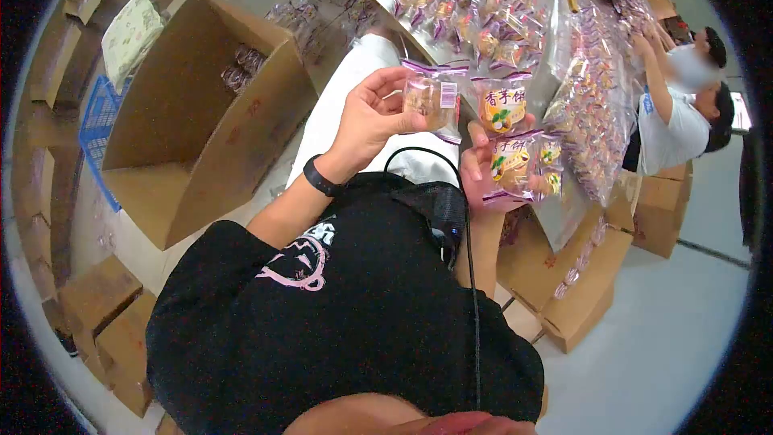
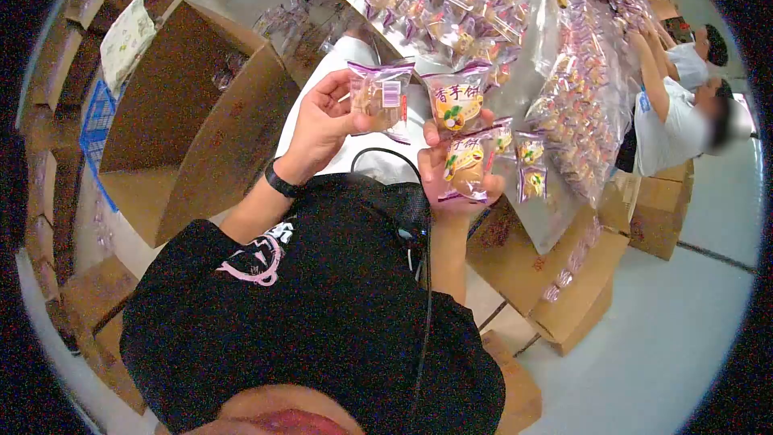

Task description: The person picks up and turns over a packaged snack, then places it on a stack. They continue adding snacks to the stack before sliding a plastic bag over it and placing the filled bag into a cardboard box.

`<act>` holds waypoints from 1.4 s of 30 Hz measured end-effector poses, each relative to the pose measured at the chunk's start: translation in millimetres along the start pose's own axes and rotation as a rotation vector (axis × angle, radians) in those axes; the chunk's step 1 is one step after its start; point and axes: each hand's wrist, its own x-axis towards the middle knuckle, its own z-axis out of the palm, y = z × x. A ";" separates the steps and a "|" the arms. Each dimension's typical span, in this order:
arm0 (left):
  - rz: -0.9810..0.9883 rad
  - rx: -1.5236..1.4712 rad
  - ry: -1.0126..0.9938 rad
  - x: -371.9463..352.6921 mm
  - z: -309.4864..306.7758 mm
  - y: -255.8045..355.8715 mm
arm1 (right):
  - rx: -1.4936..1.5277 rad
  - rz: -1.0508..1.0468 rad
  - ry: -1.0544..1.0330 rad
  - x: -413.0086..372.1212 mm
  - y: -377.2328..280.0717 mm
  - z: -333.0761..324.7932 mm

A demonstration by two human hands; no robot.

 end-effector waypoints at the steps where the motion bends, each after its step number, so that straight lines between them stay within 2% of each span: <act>1: 0.011 -0.010 0.009 3.4 0.1 0.8 | -0.011 0.008 0.003 6.3 -0.8 -5.5; 4: 0.032 -0.032 -0.015 20.7 1.2 1.9 | -0.123 0.069 0.042 23.1 -5.8 -19.3; 7: 0.037 0.054 0.000 38.6 0.5 1.2 | -0.118 0.090 0.046 42.3 -7.9 -36.8; 13: -0.067 0.022 0.061 71.9 -4.3 -3.2 | -0.029 0.127 0.150 58.9 -19.5 -56.7; 16: -0.099 0.047 0.081 83.0 2.2 -2.6 | -0.093 0.093 0.189 63.1 -20.4 -55.7; 23: 0.030 0.282 0.053 87.6 21.9 11.8 | -0.361 -0.008 0.338 64.7 -15.8 -24.9; 27: 0.046 0.215 0.031 89.7 17.8 12.6 | -0.364 0.018 0.415 64.7 -21.9 -23.9; 30: 0.029 0.212 0.002 87.9 7.2 10.6 | -0.548 -0.041 0.500 73.4 -9.7 -8.9; 33: 0.138 0.252 -0.102 90.4 -6.0 2.4 | -0.884 -0.160 0.313 71.2 -5.2 -21.9; 36: 0.252 0.343 -0.137 94.0 -11.5 0.0 | -1.406 -0.227 0.160 74.7 -8.8 -19.3; 39: 0.223 0.222 -0.137 100.4 -19.8 -6.0 | -1.862 -0.331 -0.078 78.5 -19.5 -19.8; 40: 0.129 0.069 -0.217 100.3 -20.9 -2.4 | -1.873 -0.366 -0.147 78.8 -16.2 -21.9; 42: -0.023 -0.163 -0.190 103.0 -10.2 4.9 | -1.821 -0.444 -0.258 81.3 -8.7 -26.8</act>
